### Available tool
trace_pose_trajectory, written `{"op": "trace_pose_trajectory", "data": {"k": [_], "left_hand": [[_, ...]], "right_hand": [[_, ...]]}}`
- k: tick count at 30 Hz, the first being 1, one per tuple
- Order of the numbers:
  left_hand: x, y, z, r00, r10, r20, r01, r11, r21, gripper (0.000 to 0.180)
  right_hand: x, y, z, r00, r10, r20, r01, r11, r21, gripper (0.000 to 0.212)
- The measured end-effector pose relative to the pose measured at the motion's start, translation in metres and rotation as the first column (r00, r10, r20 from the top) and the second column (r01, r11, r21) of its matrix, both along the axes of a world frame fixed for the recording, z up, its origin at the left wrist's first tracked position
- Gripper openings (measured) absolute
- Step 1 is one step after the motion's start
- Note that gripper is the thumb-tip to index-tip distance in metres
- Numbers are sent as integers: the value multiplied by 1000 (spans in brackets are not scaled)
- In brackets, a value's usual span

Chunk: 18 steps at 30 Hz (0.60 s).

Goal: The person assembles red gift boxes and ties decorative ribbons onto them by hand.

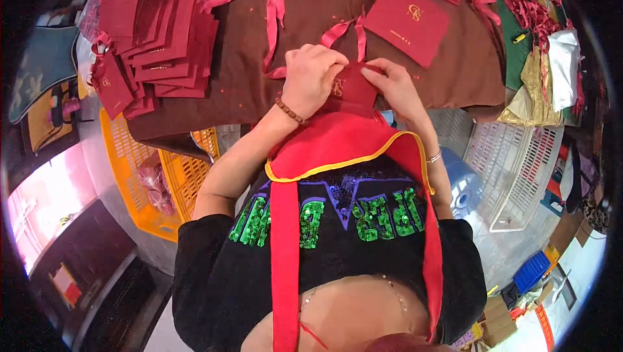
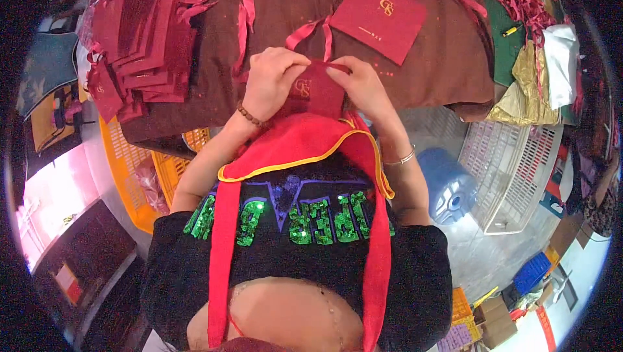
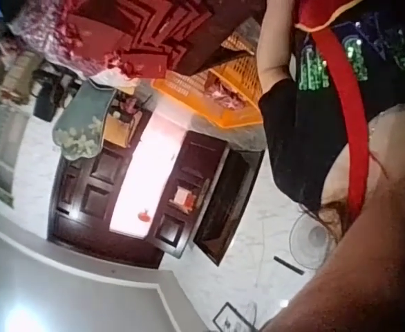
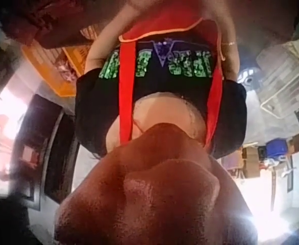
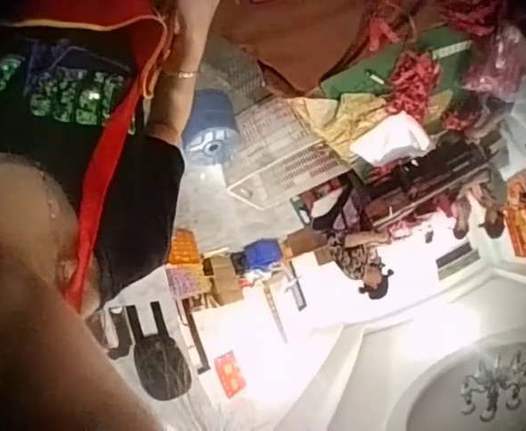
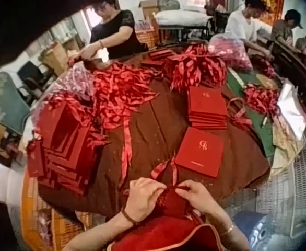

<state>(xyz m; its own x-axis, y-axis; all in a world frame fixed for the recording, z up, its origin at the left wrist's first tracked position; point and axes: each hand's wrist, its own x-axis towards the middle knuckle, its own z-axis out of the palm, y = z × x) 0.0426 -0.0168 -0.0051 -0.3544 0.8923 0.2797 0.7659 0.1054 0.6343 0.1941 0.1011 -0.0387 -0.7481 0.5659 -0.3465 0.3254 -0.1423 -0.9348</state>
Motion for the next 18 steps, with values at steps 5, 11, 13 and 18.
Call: {"op": "trace_pose_trajectory", "data": {"k": [5, 11, 13, 18], "left_hand": [[12, 0, 1, 999, 49, 1, -49, 997, -58, 8], [11, 2, -10, 993, -28, 116, 30, 999, -22, 11], [11, 0, -9, 994, -41, 106, 42, 999, -6, 12], [13, 0, -11, 999, 34, -36, -33, 999, 7, 11]], "right_hand": [[-4, 6, 9, 995, 30, 100, -24, 997, -67, 26], [-3, 3, 12, 997, 10, 78, -6, 999, -41, 27], [-3, 3, 10, 997, 7, 70, -5, 1000, -28, 27], [-2, 2, 6, 999, -12, 46, 21, 980, -196, 27]]}}
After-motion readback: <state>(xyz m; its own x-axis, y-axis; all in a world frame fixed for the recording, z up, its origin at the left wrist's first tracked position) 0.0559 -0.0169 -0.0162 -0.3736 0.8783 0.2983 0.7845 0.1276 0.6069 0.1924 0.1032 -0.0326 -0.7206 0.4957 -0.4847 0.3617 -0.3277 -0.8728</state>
